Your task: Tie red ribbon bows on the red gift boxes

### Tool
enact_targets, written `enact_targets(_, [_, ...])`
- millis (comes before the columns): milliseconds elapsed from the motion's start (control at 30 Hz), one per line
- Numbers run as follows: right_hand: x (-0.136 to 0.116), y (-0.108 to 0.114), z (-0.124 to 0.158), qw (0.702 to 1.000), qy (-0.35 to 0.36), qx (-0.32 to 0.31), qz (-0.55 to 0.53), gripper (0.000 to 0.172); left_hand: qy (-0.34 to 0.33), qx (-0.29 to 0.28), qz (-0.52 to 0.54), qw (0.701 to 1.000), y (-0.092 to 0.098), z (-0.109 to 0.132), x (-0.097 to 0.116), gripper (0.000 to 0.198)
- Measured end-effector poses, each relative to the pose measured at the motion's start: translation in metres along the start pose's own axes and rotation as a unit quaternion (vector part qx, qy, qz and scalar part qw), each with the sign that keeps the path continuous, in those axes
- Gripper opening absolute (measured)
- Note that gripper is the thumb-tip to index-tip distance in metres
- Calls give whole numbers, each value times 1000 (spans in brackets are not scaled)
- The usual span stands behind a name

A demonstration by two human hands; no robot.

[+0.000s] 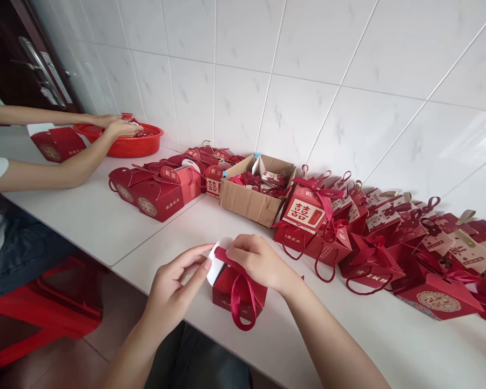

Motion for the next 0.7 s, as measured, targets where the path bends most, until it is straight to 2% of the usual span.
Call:
enact_targets(200, [-6, -10, 0, 996, 76, 9, 46, 24, 31, -36, 48, 998, -8, -9, -6, 27])
enact_targets(267, [-9, -9, 1, 991, 107, 25, 71, 23, 29, -38, 64, 997, -10, -15, -12, 23])
enact_targets(333, [-12, -3, 5, 983, 142, 57, 105, 21, 32, -31, 44, 998, -4, -20, -20, 22])
enact_targets(433, [-11, 24, 14, 960, 164, 150, 170, 17, 51, -6, -98, 994, 28, -23, -40, 22])
enact_targets(500, [-2, 48, 21, 947, 121, 198, 221, 18, 72, -8, -242, 968, 59, -22, -53, 21])
enact_targets(533, [5, 59, 24, 946, 81, 196, 247, 26, 104, -9, -313, 944, 76, -20, -61, 20])
enact_targets(600, [21, 72, 27, 947, -10, 140, 288, 50, 171, 23, -421, 891, 106, -15, -71, 22])
enact_targets(667, [32, 73, 29, 950, -66, 55, 298, 72, 164, 91, -474, 860, 121, -11, -71, 31])
enact_targets(700, [35, 70, 28, 953, -75, 24, 293, 79, 142, 131, -476, 858, 122, -9, -68, 36])
Point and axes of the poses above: each hand's wrist, its own z-axis away from the middle knuckle, its own y-axis out of the back of the hand, x = y × z, the point moved 4 cm from there along -z, towards the middle knuckle, and after that the axes turned 15 degrees about -y, right-handed, at the moved point
